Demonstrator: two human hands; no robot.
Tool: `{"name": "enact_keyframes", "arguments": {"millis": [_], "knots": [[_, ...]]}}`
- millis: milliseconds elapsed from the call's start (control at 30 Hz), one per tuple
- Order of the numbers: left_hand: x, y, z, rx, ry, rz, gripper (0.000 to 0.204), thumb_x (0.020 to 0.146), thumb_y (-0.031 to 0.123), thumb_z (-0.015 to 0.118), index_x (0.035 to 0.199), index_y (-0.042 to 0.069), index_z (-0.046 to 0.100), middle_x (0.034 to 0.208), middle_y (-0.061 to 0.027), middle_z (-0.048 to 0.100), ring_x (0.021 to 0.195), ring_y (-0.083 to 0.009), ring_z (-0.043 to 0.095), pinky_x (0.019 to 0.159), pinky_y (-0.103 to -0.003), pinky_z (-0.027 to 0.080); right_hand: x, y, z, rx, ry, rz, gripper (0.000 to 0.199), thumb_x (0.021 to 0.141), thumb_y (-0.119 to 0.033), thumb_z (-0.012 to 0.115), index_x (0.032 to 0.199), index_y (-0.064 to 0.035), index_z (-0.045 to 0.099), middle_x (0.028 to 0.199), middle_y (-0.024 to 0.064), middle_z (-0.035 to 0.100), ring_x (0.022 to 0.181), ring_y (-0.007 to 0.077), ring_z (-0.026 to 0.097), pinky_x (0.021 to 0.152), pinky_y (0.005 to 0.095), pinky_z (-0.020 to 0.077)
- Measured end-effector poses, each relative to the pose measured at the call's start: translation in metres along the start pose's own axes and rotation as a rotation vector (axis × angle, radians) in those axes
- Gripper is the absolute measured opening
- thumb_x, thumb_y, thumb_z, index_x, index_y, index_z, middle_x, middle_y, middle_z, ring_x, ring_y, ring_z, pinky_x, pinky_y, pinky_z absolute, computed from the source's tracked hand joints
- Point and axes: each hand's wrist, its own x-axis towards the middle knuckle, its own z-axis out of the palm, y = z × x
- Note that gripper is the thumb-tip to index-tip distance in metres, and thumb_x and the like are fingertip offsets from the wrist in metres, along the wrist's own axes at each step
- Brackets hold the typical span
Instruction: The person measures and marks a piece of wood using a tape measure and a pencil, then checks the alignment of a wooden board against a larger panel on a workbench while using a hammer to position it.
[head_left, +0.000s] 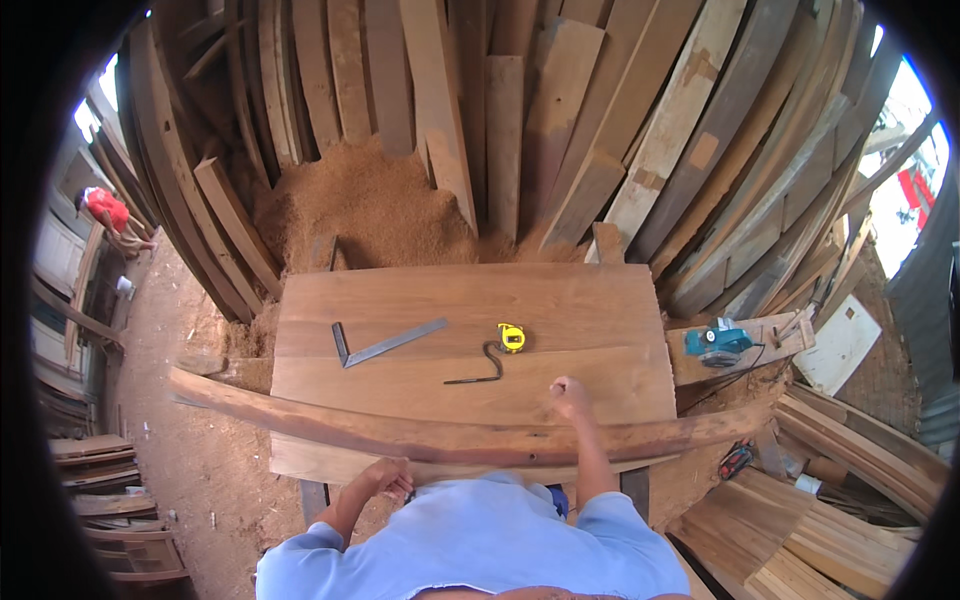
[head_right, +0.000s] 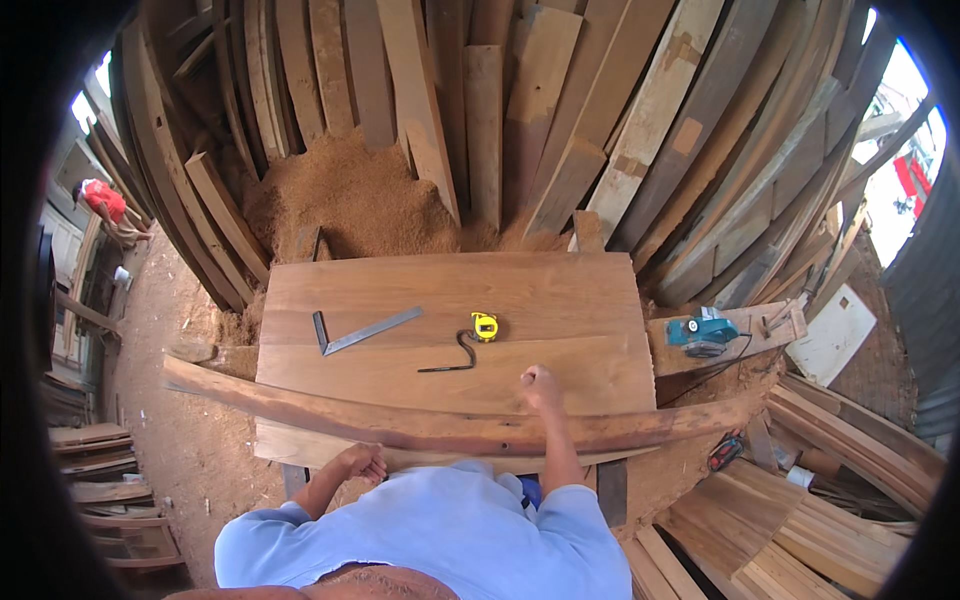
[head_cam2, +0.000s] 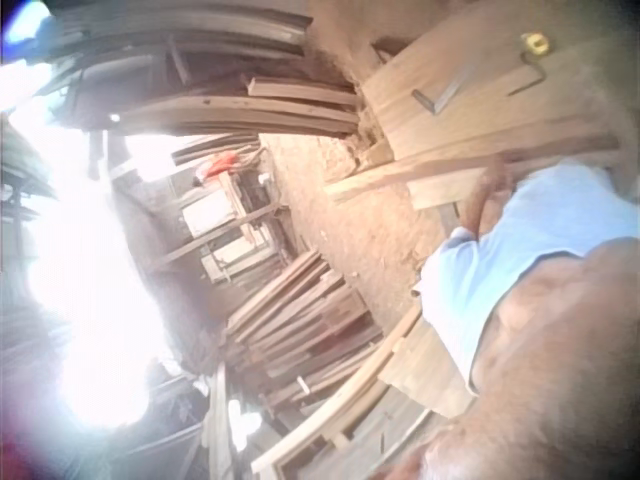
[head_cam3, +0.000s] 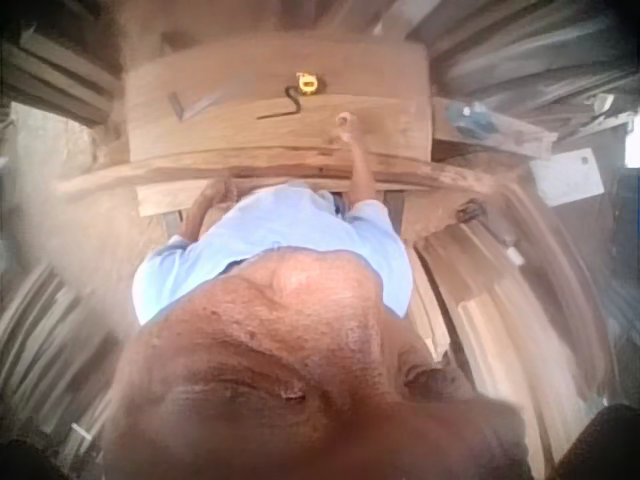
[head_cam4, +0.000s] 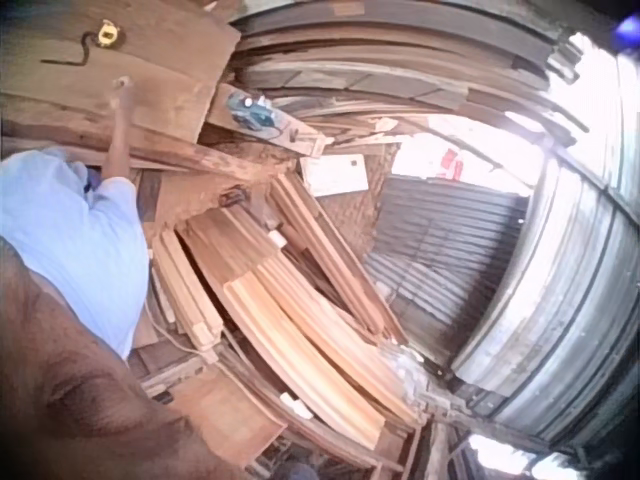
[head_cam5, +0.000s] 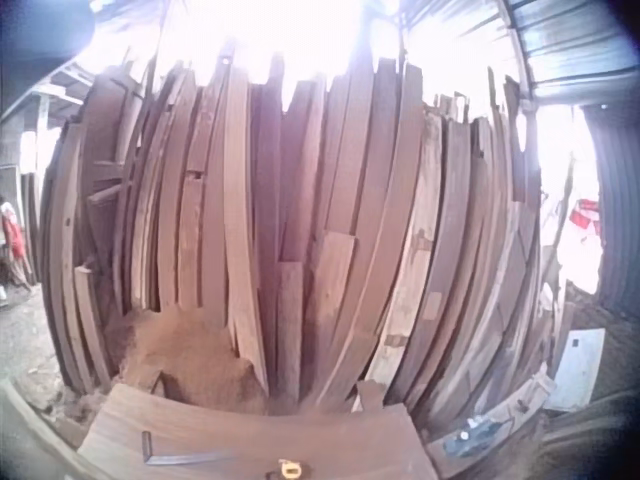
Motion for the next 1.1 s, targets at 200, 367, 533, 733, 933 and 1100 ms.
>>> {"name": "enact_keyframes", "arguments": {"millis": [200,367,533,733,933,1100], "knots": [[-0.019,0.087,0.094,0.533,0.152,0.441,0.042,0.097,0.039,0.049,0.092,0.000,0.065,0.078,-0.0132,0.069,0.072,-0.0270,0.068,0.068,-0.042,0.053,0.031,0.028,-0.040,0.103,0.051,0.001,0.023,0.087,-0.025,0.064,0.097,-0.0046,0.069,0.090,0.0171,0.070,0.086,0.0328,0.067,0.078,0.0412,0.0519],[0.021,0.173,0.189,1.023,0.487,0.843,0.065,0.091,0.048,0.054,0.135,0.001,0.048,0.138,-0.0231,0.050,0.132,-0.0357,0.045,0.112,-0.045,0.031,0.058,0.054,-0.084,0.181,0.105,-0.013,0.019,0.089,-0.020,0.064,0.096,-0.0029,0.067,0.086,0.0159,0.069,0.081,0.0297,0.067,0.074,0.0384,0.0516],[0.035,0.214,0.258,1.295,0.383,0.435,0.100,0.087,0.057,0.057,0.154,0.002,0.008,0.155,-0.0360,-0.003,0.144,-0.0516,-0.008,0.115,-0.063,0.003,0.055,0.065,-0.192,0.270,0.494,-0.101,0.016,0.091,-0.015,0.061,0.098,-0.0012,0.065,0.086,0.0166,0.068,0.080,0.0307,0.066,0.074,0.0391,0.0513],[0.045,0.212,0.273,1.347,0.310,0.258,0.110,0.088,0.061,0.053,0.153,0.000,-0.012,0.150,-0.0385,-0.026,0.138,-0.0531,-0.029,0.110,-0.065,-0.012,0.047,0.154,-0.324,0.152,1.059,0.088,0.023,0.094,-0.017,0.054,0.106,0.0001,0.063,0.099,0.0200,0.067,0.090,0.0343,0.065,0.082,0.0416,0.0501],[0.045,0.213,0.272,1.361,0.336,0.225,0.104,0.090,0.062,0.048,0.154,0.003,-0.009,0.150,-0.0376,-0.026,0.137,-0.0535,-0.031,0.108,-0.067,-0.015,0.049,0.287,-0.355,0.075,1.093,0.453,0.034,0.094,-0.023,0.055,0.112,0.0056,0.061,0.109,0.0240,0.064,0.104,0.0379,0.060,0.092,0.0436,0.0464],[0.057,0.211,0.261,1.391,0.341,0.204,0.102,0.090,0.064,0.046,0.155,0.007,-0.008,0.151,-0.0363,-0.026,0.138,-0.0539,-0.029,0.109,-0.068,-0.013,0.030,0.262,-0.268,0.069,0.930,0.436,0.033,0.093,-0.023,0.057,0.109,0.0060,0.061,0.109,0.0264,0.063,0.105,0.0413,0.057,0.094,0.0472,0.0441]]}}
